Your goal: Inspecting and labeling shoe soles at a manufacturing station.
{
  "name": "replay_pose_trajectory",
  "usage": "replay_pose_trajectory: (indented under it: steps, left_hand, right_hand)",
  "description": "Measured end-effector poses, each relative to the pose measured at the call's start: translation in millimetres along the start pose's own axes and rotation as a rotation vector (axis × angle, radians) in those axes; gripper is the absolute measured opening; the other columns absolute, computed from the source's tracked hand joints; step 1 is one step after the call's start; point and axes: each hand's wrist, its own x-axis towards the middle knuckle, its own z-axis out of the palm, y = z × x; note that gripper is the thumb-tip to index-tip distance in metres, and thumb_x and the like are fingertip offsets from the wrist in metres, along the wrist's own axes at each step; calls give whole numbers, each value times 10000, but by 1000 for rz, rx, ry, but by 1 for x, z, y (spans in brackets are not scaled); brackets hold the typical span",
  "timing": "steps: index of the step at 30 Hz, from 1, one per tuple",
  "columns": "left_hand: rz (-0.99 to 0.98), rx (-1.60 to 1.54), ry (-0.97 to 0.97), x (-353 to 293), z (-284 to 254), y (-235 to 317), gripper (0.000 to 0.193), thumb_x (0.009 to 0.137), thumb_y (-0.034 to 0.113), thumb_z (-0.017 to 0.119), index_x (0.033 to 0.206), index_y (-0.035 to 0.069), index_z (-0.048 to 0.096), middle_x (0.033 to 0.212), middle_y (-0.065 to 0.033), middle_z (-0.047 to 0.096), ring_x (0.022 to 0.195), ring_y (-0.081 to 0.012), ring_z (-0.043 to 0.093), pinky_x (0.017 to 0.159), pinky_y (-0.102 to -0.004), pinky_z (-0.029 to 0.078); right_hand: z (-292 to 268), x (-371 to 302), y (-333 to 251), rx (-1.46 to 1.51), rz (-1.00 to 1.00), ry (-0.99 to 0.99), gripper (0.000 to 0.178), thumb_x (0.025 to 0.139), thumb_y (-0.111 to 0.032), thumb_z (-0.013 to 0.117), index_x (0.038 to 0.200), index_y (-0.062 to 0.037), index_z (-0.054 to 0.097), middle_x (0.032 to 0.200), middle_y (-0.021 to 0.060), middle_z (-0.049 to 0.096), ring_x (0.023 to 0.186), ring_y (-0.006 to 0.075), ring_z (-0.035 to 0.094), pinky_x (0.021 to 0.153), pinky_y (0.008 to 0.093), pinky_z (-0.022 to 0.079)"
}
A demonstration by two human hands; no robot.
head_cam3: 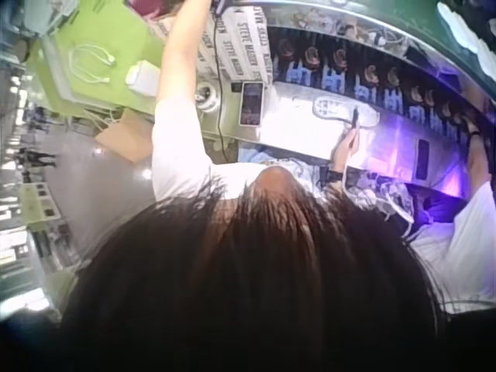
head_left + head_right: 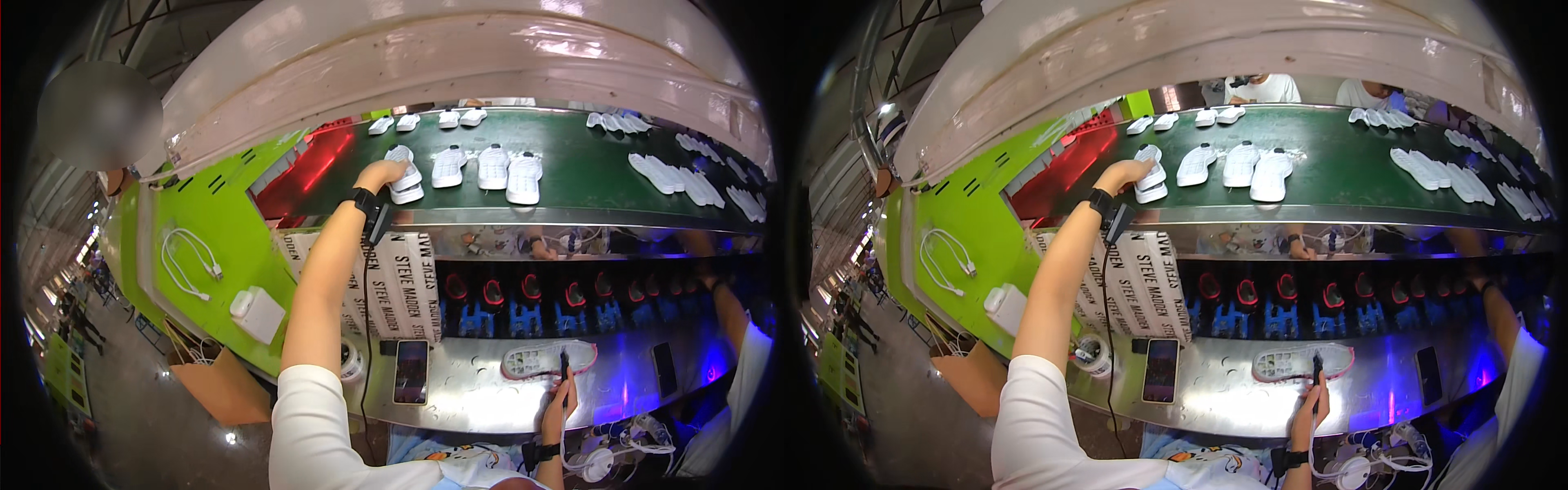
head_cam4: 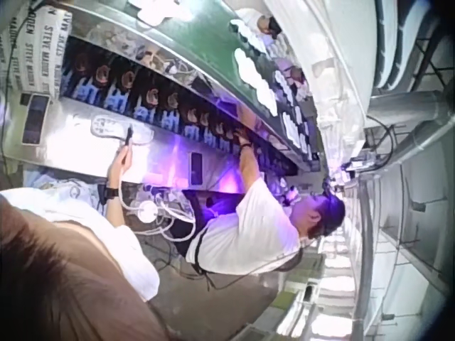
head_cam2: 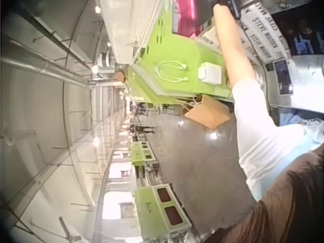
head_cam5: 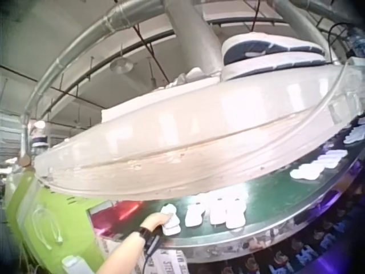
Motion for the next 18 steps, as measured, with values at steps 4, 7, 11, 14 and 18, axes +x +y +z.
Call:
replay_pose_trajectory:
  steps: [4, 7, 11, 14, 18]
  left_hand:
    - [-250, -219, -95, 30, 5, -1, 474, 891, 519, 458, 811, 65, 567, 693, -68, 521, 557, -203, 488, 502, -373, 434]
    - [-75, -146, -28, 40, 25, 55, 308, 848, 285, 459, 744, 22, 582, 645, -128, 551, 503, -242, 538, 422, -389, 440]
    - [30, -222, 27, 38, 47, 122, 183, 771, 3, 452, 717, -81, 606, 643, -212, 615, 493, -316, 640, 389, -411, 510]
    - [113, -290, -76, 37, 54, 149, 196, 780, 9, 456, 712, -88, 613, 684, -221, 647, 549, -310, 672, 440, -412, 550]
    - [373, -51, 417, 8, 40, 149, 283, 797, 203, 550, 862, -57, 642, 809, -227, 667, 692, -360, 667, 621, -420, 542]
  right_hand:
    - [5, 2, -6, -10, -2, 4, 357, 983, -183, 436, 1276, -8, 541, 852, 24, 569, 725, 75, 468, 678, 219, 406]
    - [1, 5, -4, -1, 7, 12, 354, 982, -182, 435, 1270, -8, 546, 849, 23, 569, 724, 75, 467, 678, 222, 407]
    - [2, 3, 0, 27, 16, 22, 345, 984, -185, 435, 1258, -16, 559, 840, 26, 564, 725, 78, 468, 676, 224, 406]
    - [2, 9, -3, -54, -50, 6, 331, 980, -171, 441, 1243, -16, 569, 828, 26, 554, 722, 93, 467, 668, 227, 402]
    - [-2, 8, -16, -73, -137, -33, 306, 986, -169, 432, 1192, -9, 592, 1063, 66, 567, 897, 139, 538, 753, 256, 450]
